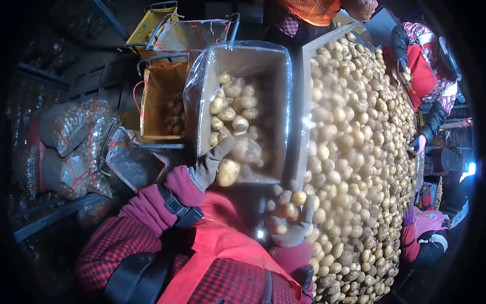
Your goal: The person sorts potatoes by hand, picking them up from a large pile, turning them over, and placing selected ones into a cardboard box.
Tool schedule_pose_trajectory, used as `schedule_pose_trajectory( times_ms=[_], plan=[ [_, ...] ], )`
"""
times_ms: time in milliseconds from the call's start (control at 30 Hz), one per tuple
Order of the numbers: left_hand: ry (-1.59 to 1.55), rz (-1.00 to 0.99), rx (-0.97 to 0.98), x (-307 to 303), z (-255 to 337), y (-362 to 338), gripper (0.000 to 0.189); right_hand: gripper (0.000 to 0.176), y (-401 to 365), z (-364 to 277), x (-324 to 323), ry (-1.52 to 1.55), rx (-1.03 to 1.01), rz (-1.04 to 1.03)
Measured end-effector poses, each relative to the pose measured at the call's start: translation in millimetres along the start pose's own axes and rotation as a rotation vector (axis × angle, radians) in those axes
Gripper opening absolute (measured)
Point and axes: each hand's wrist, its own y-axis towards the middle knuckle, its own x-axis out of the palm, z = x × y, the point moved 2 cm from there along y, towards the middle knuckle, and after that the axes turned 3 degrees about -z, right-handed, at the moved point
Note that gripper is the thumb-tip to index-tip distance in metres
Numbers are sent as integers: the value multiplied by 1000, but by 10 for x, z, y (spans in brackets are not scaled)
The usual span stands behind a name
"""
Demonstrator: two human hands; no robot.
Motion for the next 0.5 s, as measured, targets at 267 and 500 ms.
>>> schedule_pose_trajectory(
  times_ms=[267, 500],
  plan=[
    [-10, 207, 21, -283, -39, -223, 72, 60, -92, 85, -219, -26, -66, -16],
    [58, 442, 154, -397, 245, -445, 70, 59, -67, 135, -238, -84, -52, -70]
  ],
)
